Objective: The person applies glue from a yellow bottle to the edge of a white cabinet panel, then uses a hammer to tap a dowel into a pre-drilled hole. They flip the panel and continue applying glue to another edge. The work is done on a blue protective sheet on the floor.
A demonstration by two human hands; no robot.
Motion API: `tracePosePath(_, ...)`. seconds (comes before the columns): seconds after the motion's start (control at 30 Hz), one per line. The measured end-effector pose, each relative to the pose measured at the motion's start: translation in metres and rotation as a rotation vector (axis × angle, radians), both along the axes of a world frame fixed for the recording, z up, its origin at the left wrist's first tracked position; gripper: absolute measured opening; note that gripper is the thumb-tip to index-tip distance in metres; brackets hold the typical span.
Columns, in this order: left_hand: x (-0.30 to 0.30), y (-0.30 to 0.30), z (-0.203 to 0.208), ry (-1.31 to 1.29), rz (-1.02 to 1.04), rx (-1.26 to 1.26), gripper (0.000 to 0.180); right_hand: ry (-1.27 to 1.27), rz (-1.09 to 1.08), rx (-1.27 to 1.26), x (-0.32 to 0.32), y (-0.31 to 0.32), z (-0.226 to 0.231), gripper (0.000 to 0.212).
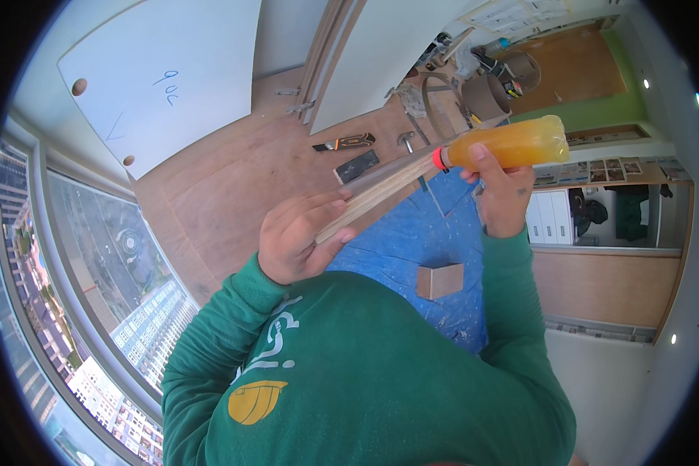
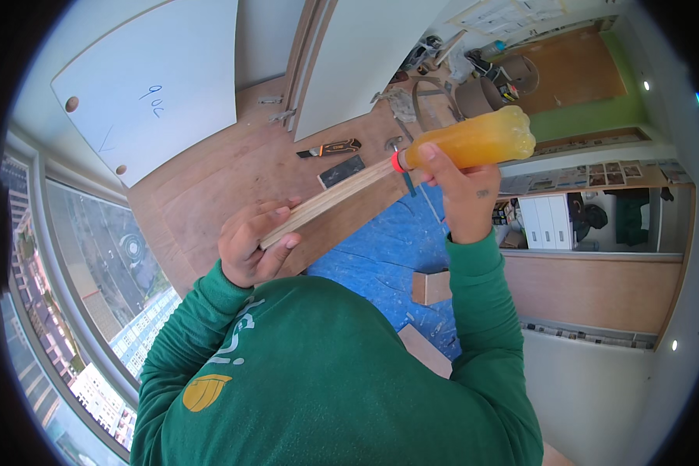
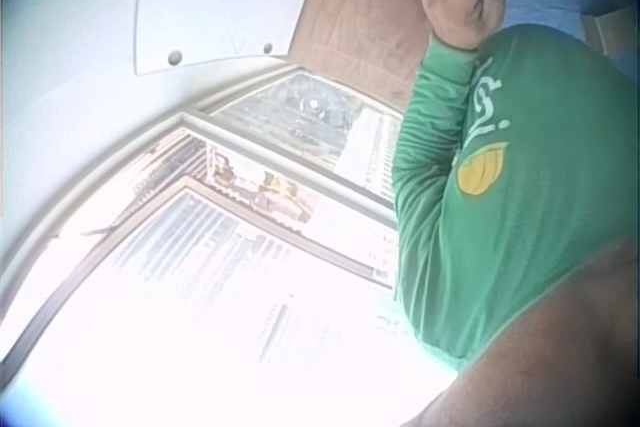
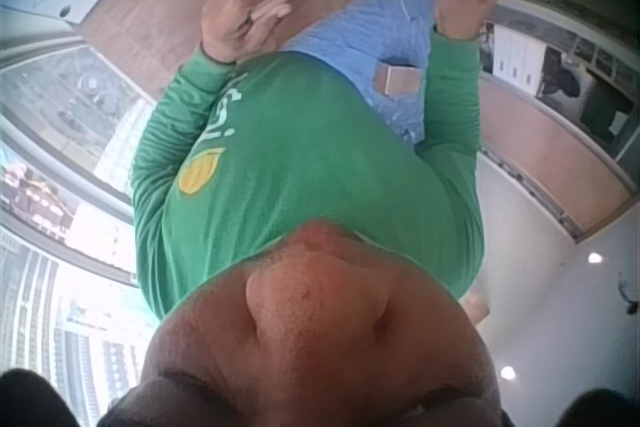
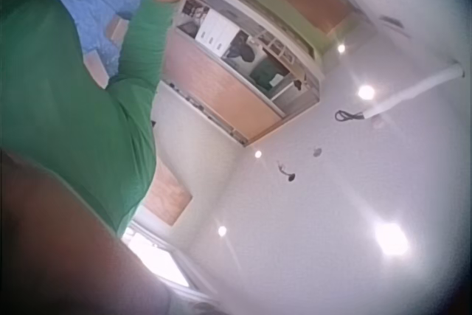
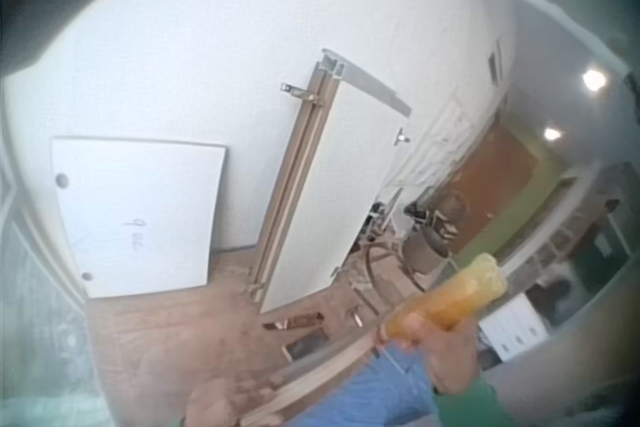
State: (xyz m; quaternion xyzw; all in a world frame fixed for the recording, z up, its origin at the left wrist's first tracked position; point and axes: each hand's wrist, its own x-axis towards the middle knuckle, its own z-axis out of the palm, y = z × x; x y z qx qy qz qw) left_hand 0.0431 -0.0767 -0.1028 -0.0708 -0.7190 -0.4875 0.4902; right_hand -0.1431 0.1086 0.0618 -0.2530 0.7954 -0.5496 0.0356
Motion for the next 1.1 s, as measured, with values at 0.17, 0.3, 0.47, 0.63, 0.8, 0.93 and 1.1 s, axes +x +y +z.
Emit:
tracePosePath(0.17, -0.001, -0.001, 0.0, 0.006, -0.009, 0.01, 0.044, 0.074, 0.039, 0.064, -0.002, -0.003, -0.002, 0.021)
tracePosePath(0.3, 0.0, -0.001, 0.001, -0.001, -0.009, 0.009, 0.045, -0.03, 0.051, 0.068, 0.006, -0.009, 0.004, 0.023)
tracePosePath(0.47, -0.001, -0.002, 0.001, -0.002, -0.009, 0.0, 0.045, -0.039, -0.007, 0.068, -0.008, -0.006, 0.0, 0.025)
tracePosePath(0.63, -0.002, -0.003, 0.001, 0.014, -0.013, 0.012, 0.044, -0.1, 0.07, 0.046, 0.008, -0.012, 0.004, 0.025)
tracePosePath(0.8, 0.002, -0.003, 0.002, -0.032, -0.06, 0.032, 0.036, -0.046, 0.026, 0.066, -0.007, -0.008, 0.002, 0.026)
tracePosePath(0.93, 0.004, -0.003, 0.002, -0.051, -0.043, 0.017, 0.036, -0.122, 0.102, 0.062, 0.012, -0.017, 0.004, 0.027)
tracePosePath(1.1, 0.002, -0.003, 0.002, -0.027, -0.028, 0.015, 0.039, -0.043, 0.076, 0.113, 0.005, -0.018, 0.004, 0.026)
